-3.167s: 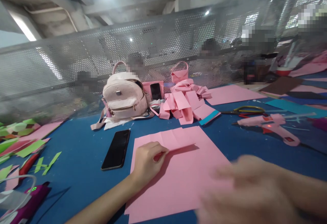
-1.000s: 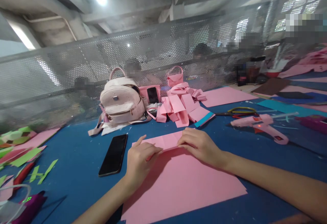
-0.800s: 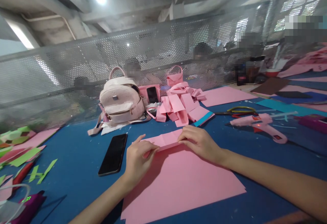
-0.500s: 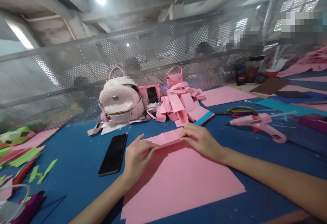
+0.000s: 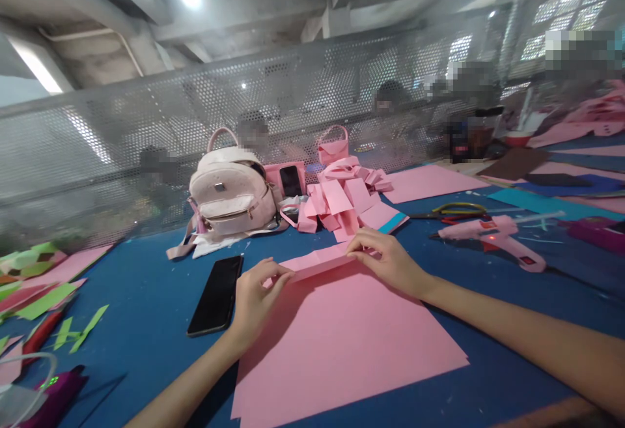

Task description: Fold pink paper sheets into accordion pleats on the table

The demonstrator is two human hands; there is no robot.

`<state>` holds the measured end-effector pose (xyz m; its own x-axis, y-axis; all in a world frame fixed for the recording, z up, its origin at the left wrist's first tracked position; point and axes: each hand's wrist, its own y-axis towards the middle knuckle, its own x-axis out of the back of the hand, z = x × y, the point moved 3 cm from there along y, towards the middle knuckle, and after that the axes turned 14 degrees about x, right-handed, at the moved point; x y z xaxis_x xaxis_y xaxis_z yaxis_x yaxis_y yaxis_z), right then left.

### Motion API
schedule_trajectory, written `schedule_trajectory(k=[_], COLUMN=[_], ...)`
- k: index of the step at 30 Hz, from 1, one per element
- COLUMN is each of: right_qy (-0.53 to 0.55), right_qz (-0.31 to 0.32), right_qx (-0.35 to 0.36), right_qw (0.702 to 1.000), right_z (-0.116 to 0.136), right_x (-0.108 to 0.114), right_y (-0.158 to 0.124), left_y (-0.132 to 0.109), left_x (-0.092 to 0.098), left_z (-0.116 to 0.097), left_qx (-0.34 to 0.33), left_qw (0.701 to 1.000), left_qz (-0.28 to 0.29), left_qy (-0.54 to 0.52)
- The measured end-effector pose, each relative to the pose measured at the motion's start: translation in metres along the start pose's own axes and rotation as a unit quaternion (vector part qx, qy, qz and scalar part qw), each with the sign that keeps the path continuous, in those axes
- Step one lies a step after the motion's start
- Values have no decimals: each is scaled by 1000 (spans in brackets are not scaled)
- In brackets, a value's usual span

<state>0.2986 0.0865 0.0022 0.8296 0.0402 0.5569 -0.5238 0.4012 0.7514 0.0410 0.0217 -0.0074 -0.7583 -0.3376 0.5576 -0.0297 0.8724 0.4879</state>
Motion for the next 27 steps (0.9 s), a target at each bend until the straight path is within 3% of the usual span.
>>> schedule_trajectory(k=[27], right_qy=[-4], right_qz=[-26], right_qx=[-13], right_qw=[1000], right_z=[-17], right_x=[5], right_y=[1], left_y=[5], left_x=[5], left_z=[13], left_qx=[60], left_qw=[998], left_qz=[-4], left_qy=[-26])
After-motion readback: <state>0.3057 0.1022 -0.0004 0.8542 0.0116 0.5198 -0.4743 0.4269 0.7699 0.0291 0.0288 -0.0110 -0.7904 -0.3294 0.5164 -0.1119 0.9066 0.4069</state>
